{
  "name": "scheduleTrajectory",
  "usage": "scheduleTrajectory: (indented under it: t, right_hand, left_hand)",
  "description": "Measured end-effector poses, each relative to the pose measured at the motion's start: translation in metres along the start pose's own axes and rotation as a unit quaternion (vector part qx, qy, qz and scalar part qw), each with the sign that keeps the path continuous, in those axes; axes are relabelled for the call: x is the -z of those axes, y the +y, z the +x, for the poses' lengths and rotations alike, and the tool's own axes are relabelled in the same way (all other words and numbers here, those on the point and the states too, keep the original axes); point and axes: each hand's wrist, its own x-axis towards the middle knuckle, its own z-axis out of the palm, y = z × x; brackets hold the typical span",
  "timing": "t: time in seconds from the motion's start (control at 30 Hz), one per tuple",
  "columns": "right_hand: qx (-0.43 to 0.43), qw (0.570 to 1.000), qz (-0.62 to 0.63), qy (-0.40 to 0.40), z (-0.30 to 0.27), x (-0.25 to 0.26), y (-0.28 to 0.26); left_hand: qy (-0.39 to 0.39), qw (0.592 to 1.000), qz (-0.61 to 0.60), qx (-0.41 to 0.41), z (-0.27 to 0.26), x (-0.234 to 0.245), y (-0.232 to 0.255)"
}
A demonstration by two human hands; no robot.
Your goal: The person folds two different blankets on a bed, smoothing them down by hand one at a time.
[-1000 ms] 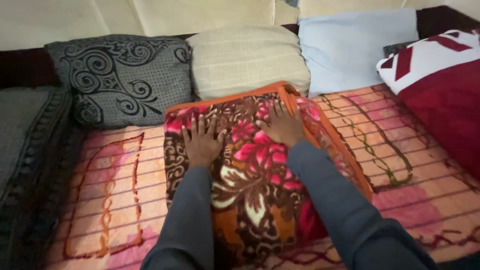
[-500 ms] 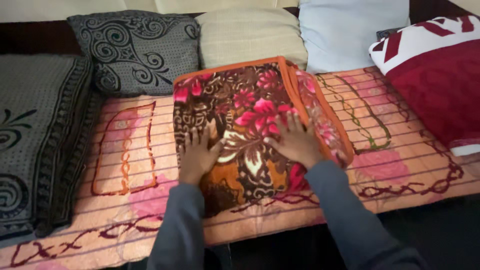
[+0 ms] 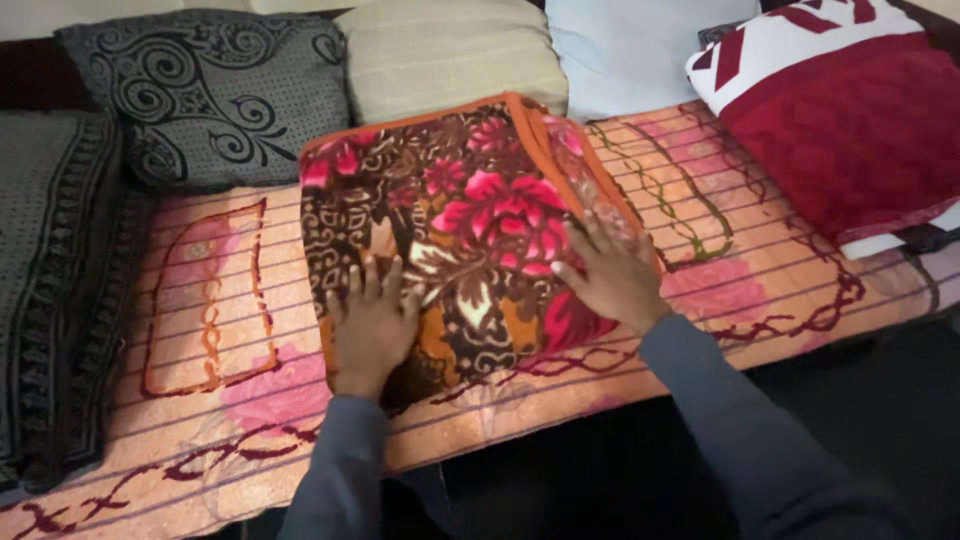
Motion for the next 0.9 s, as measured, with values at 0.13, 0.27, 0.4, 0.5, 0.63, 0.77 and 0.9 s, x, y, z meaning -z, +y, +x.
scheduleTrajectory:
  t: [0.13, 0.27, 0.4, 0.5, 0.63, 0.77, 0.9]
  right_hand:
    - [-0.012, 0.998, -0.030, 0.052, 0.003, -0.030, 0.004]
    - [-0.044, 0.997, 0.048, 0.050, 0.002, -0.030, 0.001]
    - [-0.058, 0.992, 0.093, 0.059, 0.001, -0.034, 0.001]
    - [-0.037, 0.988, 0.122, 0.092, 0.010, -0.046, 0.015]
    - [-0.051, 0.979, 0.134, 0.144, 0.021, -0.075, 0.038]
    - [-0.067, 0.927, 0.354, 0.102, 0.029, -0.073, 0.063]
    - [-0.099, 0.789, 0.605, 0.045, 0.031, -0.049, 0.050]
  left_hand:
    - [-0.008, 0.968, -0.149, -0.202, -0.014, -0.009, 0.052]
    - [-0.034, 0.974, -0.029, -0.224, 0.010, -0.014, 0.067]
    - [-0.106, 0.994, -0.002, -0.011, 0.062, 0.003, 0.000]
    - [-0.110, 0.988, 0.021, 0.111, 0.061, -0.010, -0.024]
    - [-0.027, 0.990, -0.080, 0.111, 0.036, -0.039, -0.059]
    - [0.055, 0.943, -0.325, 0.043, -0.006, -0.043, -0.085]
    - [0.016, 0.829, -0.540, 0.146, -0.027, -0.027, -0.072]
